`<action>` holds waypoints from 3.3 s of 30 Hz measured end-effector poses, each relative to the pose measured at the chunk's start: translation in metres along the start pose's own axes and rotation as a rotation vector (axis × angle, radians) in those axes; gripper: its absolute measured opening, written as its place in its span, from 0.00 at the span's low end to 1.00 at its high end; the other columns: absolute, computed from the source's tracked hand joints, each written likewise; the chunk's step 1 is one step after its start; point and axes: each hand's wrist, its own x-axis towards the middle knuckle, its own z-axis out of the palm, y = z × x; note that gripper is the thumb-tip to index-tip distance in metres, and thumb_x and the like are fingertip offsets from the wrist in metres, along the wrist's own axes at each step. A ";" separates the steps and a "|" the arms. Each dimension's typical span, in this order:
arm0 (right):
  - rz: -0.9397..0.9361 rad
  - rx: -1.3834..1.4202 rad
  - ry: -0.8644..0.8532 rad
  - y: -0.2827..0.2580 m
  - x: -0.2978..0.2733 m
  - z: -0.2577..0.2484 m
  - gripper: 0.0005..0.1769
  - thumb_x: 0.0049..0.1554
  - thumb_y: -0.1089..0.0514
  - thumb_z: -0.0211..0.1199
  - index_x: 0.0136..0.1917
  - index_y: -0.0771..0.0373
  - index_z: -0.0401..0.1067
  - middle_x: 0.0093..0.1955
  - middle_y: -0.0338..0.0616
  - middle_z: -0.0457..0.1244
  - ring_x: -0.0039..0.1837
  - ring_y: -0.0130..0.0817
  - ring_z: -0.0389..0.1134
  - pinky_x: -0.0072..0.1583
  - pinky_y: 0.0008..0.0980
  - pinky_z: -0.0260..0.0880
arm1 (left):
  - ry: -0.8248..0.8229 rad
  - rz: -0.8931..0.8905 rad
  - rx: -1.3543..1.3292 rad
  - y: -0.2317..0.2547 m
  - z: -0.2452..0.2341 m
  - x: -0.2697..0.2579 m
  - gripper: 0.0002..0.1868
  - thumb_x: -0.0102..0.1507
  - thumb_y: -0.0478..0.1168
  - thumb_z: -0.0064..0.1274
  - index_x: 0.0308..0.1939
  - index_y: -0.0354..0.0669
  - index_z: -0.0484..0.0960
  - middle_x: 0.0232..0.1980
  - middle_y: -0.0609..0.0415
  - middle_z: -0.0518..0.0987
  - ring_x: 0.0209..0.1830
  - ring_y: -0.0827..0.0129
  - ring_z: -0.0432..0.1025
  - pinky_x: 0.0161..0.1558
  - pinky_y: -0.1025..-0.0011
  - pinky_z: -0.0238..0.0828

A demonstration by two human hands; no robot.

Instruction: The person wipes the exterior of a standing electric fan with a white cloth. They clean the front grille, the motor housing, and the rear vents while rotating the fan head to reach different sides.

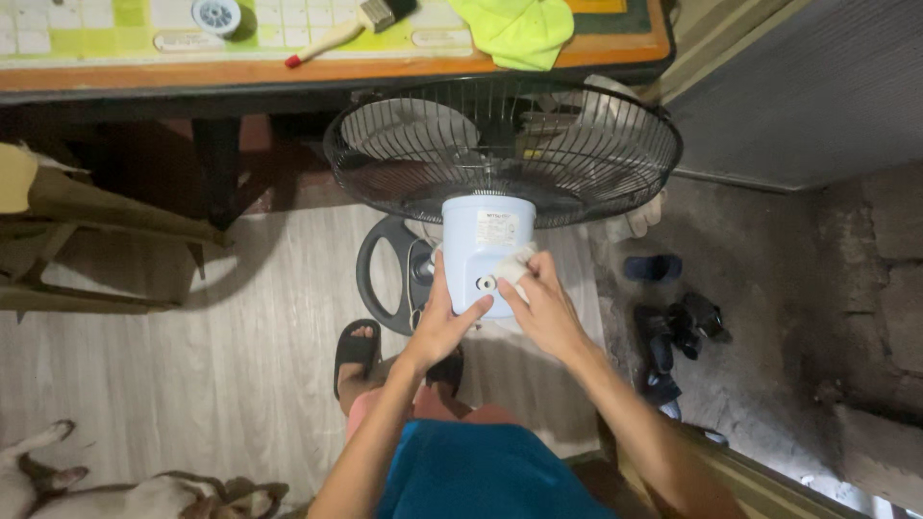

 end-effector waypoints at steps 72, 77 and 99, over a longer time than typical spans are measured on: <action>0.373 0.254 0.356 0.056 -0.003 0.078 0.26 0.69 0.45 0.45 0.54 0.70 0.72 0.50 0.64 0.69 0.53 0.56 0.73 0.55 0.49 0.69 | -0.002 -0.174 -0.270 -0.008 0.007 0.003 0.59 0.62 0.42 0.56 0.79 0.37 0.24 0.79 0.41 0.54 0.75 0.61 0.56 0.69 0.67 0.59; 0.422 0.002 0.108 0.096 0.024 0.045 0.23 0.69 0.49 0.49 0.51 0.68 0.77 0.47 0.64 0.69 0.51 0.61 0.69 0.55 0.52 0.66 | -0.036 -0.075 -0.121 -0.005 0.007 -0.004 0.60 0.63 0.42 0.59 0.80 0.36 0.25 0.80 0.39 0.52 0.78 0.59 0.53 0.72 0.66 0.54; 0.013 0.068 0.523 0.009 0.023 0.071 0.29 0.57 0.53 0.69 0.65 0.71 0.66 0.69 0.63 0.56 0.72 0.60 0.57 0.71 0.51 0.55 | -0.017 -0.082 -0.012 -0.042 0.006 -0.003 0.61 0.63 0.48 0.59 0.79 0.35 0.23 0.81 0.39 0.52 0.77 0.59 0.55 0.73 0.67 0.53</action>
